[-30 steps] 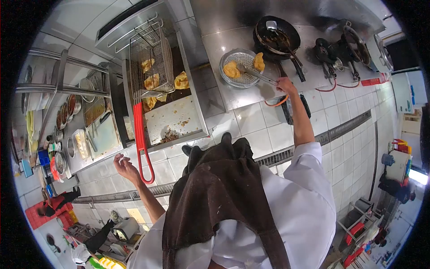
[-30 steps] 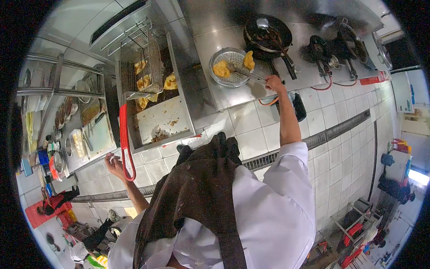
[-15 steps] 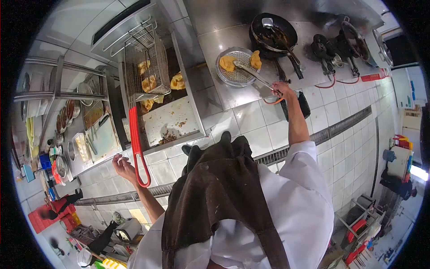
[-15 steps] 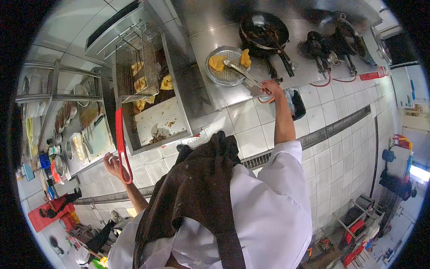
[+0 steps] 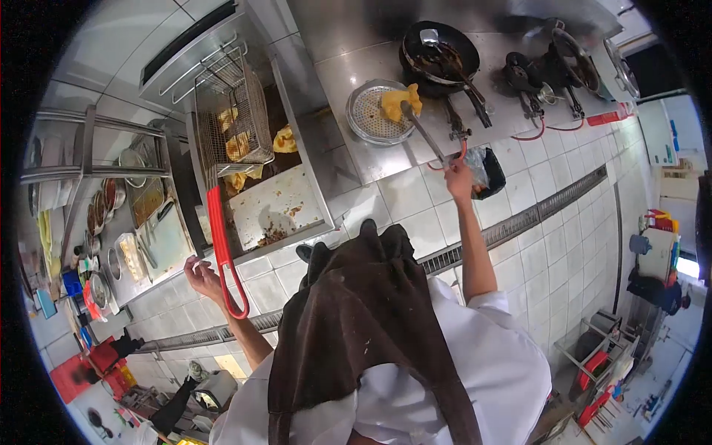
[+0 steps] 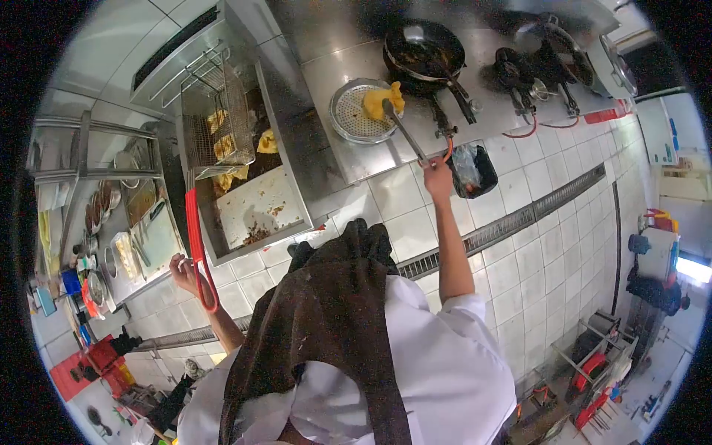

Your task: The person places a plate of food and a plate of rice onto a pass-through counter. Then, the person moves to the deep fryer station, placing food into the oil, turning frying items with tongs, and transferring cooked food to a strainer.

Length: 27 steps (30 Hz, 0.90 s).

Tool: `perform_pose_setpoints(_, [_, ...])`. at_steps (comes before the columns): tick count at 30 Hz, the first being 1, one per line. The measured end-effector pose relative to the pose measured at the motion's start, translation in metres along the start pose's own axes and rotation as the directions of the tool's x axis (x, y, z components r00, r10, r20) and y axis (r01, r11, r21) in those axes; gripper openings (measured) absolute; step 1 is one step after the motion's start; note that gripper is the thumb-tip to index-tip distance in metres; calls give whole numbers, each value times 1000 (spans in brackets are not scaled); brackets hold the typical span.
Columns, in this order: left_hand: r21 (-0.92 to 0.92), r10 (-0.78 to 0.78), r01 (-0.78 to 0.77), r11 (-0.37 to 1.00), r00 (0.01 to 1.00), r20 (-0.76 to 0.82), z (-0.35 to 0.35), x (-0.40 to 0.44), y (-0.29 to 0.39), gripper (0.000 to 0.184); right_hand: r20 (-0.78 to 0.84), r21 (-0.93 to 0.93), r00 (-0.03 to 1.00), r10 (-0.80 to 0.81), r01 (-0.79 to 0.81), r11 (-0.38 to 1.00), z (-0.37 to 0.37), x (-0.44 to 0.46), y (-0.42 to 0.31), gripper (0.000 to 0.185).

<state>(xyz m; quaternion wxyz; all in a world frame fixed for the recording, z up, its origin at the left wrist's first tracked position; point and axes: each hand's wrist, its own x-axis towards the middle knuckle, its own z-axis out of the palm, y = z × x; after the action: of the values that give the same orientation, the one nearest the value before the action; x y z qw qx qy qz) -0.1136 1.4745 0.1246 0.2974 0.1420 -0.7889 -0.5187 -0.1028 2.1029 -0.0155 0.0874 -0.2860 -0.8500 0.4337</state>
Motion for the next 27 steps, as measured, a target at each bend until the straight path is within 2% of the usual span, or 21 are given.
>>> perform_pose_setpoints(2, [-33,17,-17,999,1000,9,9,3,-2,20,-238,-348,962,-132,42,936,3,-34,-33,21])
perform_pose_setpoints(3, [-59,35,-34,998,999,5,11,4,-3,19,-204,-370,978,-51,-29,929,0,-46,-57,19])
perform_pose_setpoints(4, [-62,36,-35,997,999,11,13,6,-5,19,-210,-370,977,-47,-35,928,5,-52,-62,19])
perform_pose_setpoints(6, [-78,28,-29,997,1000,-5,14,10,-9,18,-182,-405,975,125,-190,894,14,-63,-72,21])
perform_pose_setpoints(9, [-113,-45,50,992,998,44,7,16,-15,17,-214,-431,968,132,-215,876,28,-77,-89,18])
perform_pose_setpoints(12, [-96,-42,47,994,998,54,4,22,-10,18,-229,-458,963,146,-238,857,41,-81,-97,19])
perform_pose_setpoints(14, [-109,15,-3,994,994,109,-9,32,-18,21,-233,-473,959,161,-256,843,46,-87,-103,19])
perform_pose_setpoints(17, [-26,7,-4,1000,993,117,-21,42,-20,21,-256,-460,955,150,-257,850,51,-95,-111,19])
perform_pose_setpoints(19, [-34,14,-11,999,995,103,-26,47,-16,22,-280,-403,940,193,-298,865,53,-99,-114,20])
perform_pose_setpoints(26, [-46,-21,24,999,998,62,-52,64,-36,20,-343,-440,933,105,-259,860,63,-100,-94,22])
perform_pose_setpoints(27, [-65,-6,11,998,998,69,-56,65,-42,20,-398,-434,917,-25,-164,886,62,-99,-85,22])
